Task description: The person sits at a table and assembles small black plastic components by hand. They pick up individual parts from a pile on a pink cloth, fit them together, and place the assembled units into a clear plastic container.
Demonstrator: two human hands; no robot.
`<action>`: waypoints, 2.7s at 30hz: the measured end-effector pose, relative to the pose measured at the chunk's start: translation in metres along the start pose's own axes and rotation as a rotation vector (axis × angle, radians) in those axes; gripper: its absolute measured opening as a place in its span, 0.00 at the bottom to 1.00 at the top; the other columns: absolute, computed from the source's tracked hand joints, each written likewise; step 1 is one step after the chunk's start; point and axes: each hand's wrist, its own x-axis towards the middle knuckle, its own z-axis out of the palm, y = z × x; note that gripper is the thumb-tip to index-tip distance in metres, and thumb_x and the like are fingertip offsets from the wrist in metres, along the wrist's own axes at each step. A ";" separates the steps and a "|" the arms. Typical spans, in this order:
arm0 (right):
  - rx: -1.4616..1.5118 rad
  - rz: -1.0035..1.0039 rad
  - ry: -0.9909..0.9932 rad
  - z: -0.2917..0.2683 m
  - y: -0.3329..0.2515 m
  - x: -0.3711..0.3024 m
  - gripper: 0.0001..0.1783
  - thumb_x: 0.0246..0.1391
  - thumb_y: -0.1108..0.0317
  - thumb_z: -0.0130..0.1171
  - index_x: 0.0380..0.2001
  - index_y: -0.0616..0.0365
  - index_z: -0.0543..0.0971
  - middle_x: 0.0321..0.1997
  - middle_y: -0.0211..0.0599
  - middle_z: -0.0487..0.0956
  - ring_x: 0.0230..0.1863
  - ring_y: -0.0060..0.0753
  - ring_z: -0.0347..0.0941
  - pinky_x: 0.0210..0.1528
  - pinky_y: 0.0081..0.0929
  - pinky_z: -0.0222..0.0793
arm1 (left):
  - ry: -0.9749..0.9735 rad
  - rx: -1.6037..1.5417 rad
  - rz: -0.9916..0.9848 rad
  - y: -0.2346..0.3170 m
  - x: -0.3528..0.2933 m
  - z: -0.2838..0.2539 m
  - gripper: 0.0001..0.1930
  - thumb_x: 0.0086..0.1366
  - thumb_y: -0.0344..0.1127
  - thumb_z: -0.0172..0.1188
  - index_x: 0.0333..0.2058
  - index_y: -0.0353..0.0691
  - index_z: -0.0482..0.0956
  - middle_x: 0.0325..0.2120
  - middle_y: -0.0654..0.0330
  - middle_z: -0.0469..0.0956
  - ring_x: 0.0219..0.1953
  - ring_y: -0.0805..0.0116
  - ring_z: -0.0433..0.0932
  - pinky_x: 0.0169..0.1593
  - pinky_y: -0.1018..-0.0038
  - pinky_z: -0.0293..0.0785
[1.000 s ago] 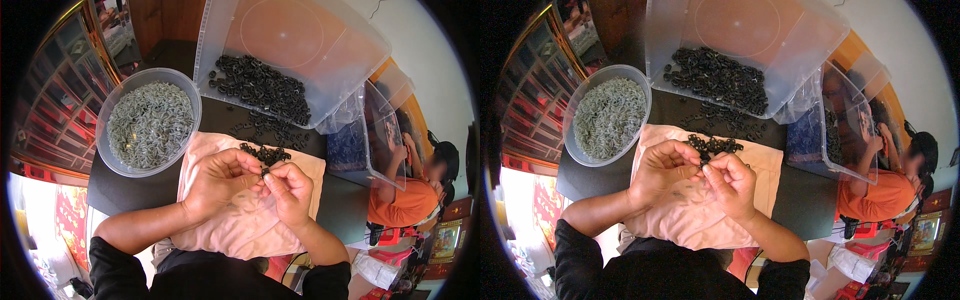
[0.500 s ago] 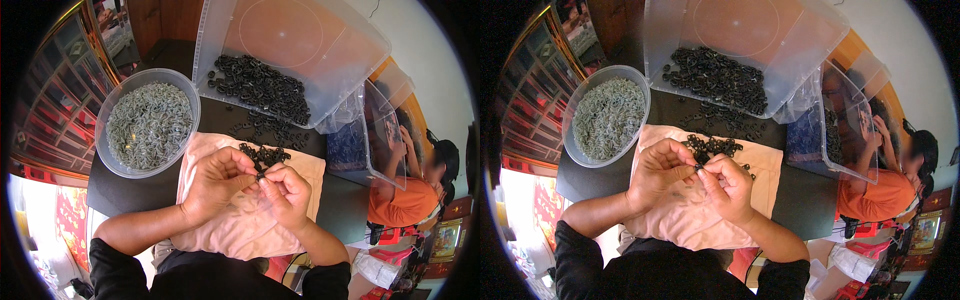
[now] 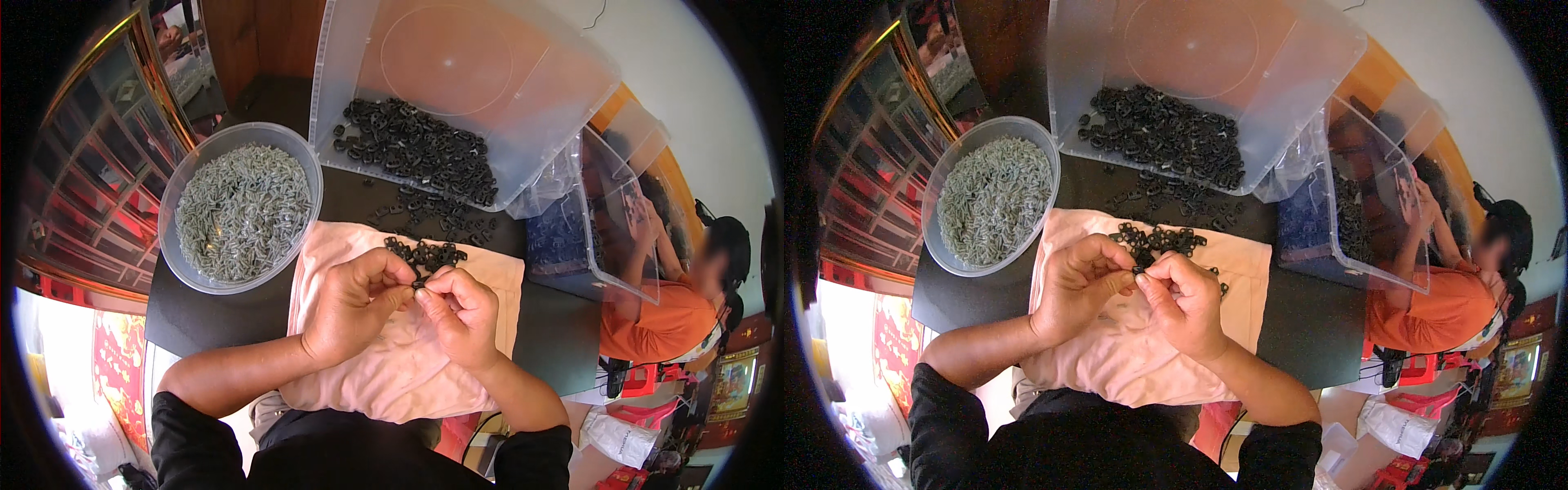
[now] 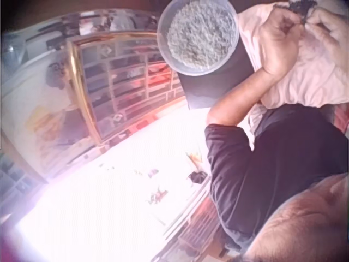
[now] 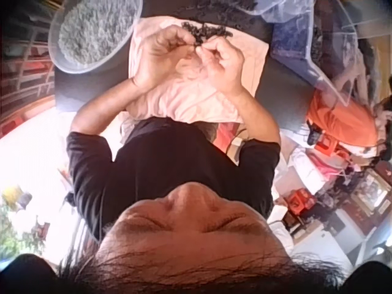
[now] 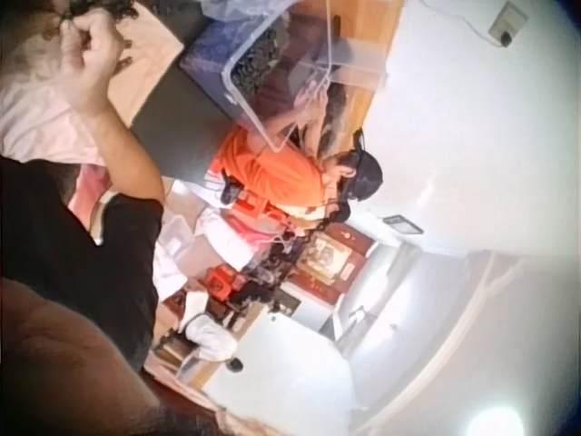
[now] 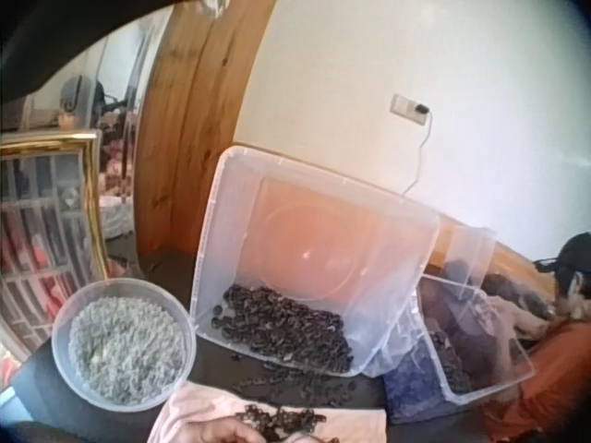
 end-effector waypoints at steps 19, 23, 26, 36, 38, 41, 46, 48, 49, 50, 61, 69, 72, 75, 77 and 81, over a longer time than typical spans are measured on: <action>0.140 0.130 -0.066 -0.007 0.008 -0.004 0.03 0.53 0.81 0.52 0.27 0.65 0.71 0.26 0.30 0.71 0.24 0.15 0.67 0.25 0.14 0.64 | -0.024 0.094 -0.213 0.009 0.001 0.002 0.04 0.60 0.27 0.57 0.31 0.34 0.72 0.20 0.67 0.71 0.21 0.84 0.68 0.25 0.86 0.65; 0.066 -0.006 0.019 -0.004 0.009 -0.003 0.05 0.53 0.79 0.52 0.24 0.64 0.70 0.21 0.27 0.69 0.20 0.12 0.61 0.21 0.14 0.58 | -0.035 0.020 -0.218 0.006 0.003 0.001 0.04 0.59 0.25 0.58 0.32 0.34 0.73 0.21 0.65 0.73 0.22 0.81 0.70 0.27 0.85 0.68; 0.154 0.005 0.070 -0.003 0.006 -0.003 0.05 0.53 0.78 0.52 0.24 0.63 0.70 0.20 0.27 0.69 0.19 0.11 0.59 0.19 0.14 0.56 | -0.064 -0.087 -0.169 0.007 0.005 0.000 0.05 0.59 0.24 0.58 0.34 0.33 0.74 0.23 0.63 0.75 0.23 0.80 0.72 0.29 0.84 0.70; 0.264 0.050 0.058 -0.007 -0.002 -0.001 0.04 0.54 0.78 0.52 0.25 0.64 0.70 0.21 0.28 0.70 0.20 0.11 0.63 0.21 0.12 0.59 | -0.101 -0.150 -0.159 0.005 0.006 -0.006 0.06 0.59 0.25 0.58 0.35 0.31 0.76 0.27 0.62 0.76 0.25 0.78 0.73 0.29 0.82 0.72; 0.237 0.029 0.053 -0.008 0.001 -0.001 0.04 0.54 0.78 0.52 0.25 0.64 0.70 0.21 0.28 0.70 0.20 0.11 0.63 0.21 0.12 0.60 | -0.110 -0.141 -0.162 0.006 0.006 -0.006 0.06 0.60 0.26 0.57 0.35 0.32 0.76 0.26 0.62 0.76 0.25 0.79 0.72 0.29 0.83 0.71; 0.235 0.034 0.055 -0.008 0.000 -0.001 0.04 0.54 0.78 0.52 0.26 0.64 0.70 0.22 0.28 0.70 0.21 0.11 0.63 0.21 0.12 0.60 | -0.103 -0.138 -0.170 0.005 0.006 -0.006 0.06 0.61 0.29 0.56 0.34 0.32 0.75 0.25 0.63 0.75 0.24 0.80 0.71 0.29 0.83 0.69; 0.230 0.055 0.048 -0.008 -0.003 -0.001 0.04 0.54 0.77 0.51 0.25 0.64 0.70 0.22 0.28 0.70 0.21 0.11 0.64 0.21 0.12 0.60 | -0.102 -0.109 -0.182 0.006 0.005 -0.004 0.06 0.62 0.30 0.55 0.34 0.33 0.74 0.24 0.64 0.74 0.23 0.80 0.70 0.29 0.84 0.68; 0.222 0.055 0.049 -0.008 -0.003 0.000 0.05 0.54 0.77 0.51 0.25 0.64 0.70 0.22 0.28 0.70 0.21 0.11 0.64 0.21 0.12 0.60 | -0.100 -0.113 -0.189 0.005 0.005 -0.004 0.06 0.63 0.30 0.55 0.34 0.33 0.74 0.24 0.65 0.73 0.23 0.80 0.70 0.29 0.84 0.68; 0.215 0.052 0.047 -0.008 -0.002 0.000 0.05 0.54 0.77 0.51 0.25 0.64 0.70 0.22 0.28 0.70 0.21 0.12 0.64 0.21 0.12 0.60 | -0.100 -0.120 -0.190 0.005 0.005 -0.004 0.06 0.63 0.30 0.54 0.34 0.33 0.74 0.24 0.65 0.73 0.23 0.80 0.70 0.29 0.84 0.68; 0.208 0.048 0.045 -0.008 -0.001 -0.001 0.05 0.54 0.77 0.52 0.25 0.64 0.70 0.22 0.28 0.70 0.21 0.12 0.64 0.21 0.12 0.60 | -0.100 -0.126 -0.192 0.005 0.006 -0.004 0.06 0.63 0.30 0.54 0.34 0.33 0.74 0.24 0.65 0.73 0.23 0.80 0.70 0.29 0.84 0.67; 0.079 0.012 0.080 -0.007 0.000 -0.001 0.05 0.51 0.78 0.54 0.23 0.63 0.70 0.20 0.29 0.69 0.19 0.13 0.62 0.20 0.14 0.58 | -0.109 -0.127 -0.211 0.007 0.005 -0.004 0.05 0.63 0.30 0.53 0.33 0.34 0.73 0.23 0.65 0.73 0.23 0.81 0.69 0.29 0.84 0.67; 0.042 -0.042 0.089 -0.005 0.004 -0.001 0.05 0.50 0.78 0.55 0.23 0.62 0.70 0.19 0.29 0.69 0.18 0.14 0.61 0.19 0.15 0.56 | -0.110 -0.083 -0.215 0.009 0.005 -0.004 0.05 0.63 0.30 0.53 0.33 0.34 0.73 0.23 0.66 0.72 0.23 0.82 0.69 0.28 0.84 0.67; 0.061 -0.008 0.090 -0.004 0.002 -0.001 0.05 0.50 0.78 0.55 0.23 0.62 0.70 0.19 0.28 0.69 0.18 0.13 0.61 0.19 0.14 0.56 | -0.120 -0.074 -0.207 0.008 0.005 -0.004 0.05 0.63 0.30 0.53 0.33 0.34 0.73 0.23 0.67 0.72 0.23 0.82 0.69 0.28 0.84 0.67; 0.074 0.005 0.092 -0.003 0.002 -0.002 0.05 0.50 0.78 0.55 0.23 0.63 0.70 0.19 0.27 0.69 0.18 0.13 0.61 0.19 0.13 0.56 | -0.119 -0.050 -0.199 0.010 0.005 -0.003 0.05 0.63 0.30 0.53 0.33 0.34 0.73 0.23 0.67 0.72 0.23 0.83 0.69 0.28 0.85 0.67; 0.077 0.004 0.093 -0.002 0.002 -0.002 0.05 0.50 0.78 0.55 0.23 0.63 0.70 0.19 0.27 0.68 0.18 0.13 0.61 0.19 0.13 0.56 | -0.118 -0.022 -0.191 0.011 0.005 -0.003 0.04 0.63 0.29 0.54 0.33 0.34 0.73 0.23 0.67 0.72 0.23 0.83 0.68 0.28 0.85 0.67; 0.089 0.013 0.084 0.001 -0.006 -0.001 0.05 0.51 0.78 0.55 0.23 0.62 0.70 0.20 0.27 0.68 0.19 0.13 0.62 0.19 0.14 0.56 | -0.102 -0.017 -0.183 0.009 0.003 -0.003 0.03 0.62 0.28 0.54 0.32 0.34 0.73 0.23 0.68 0.71 0.23 0.84 0.68 0.27 0.85 0.66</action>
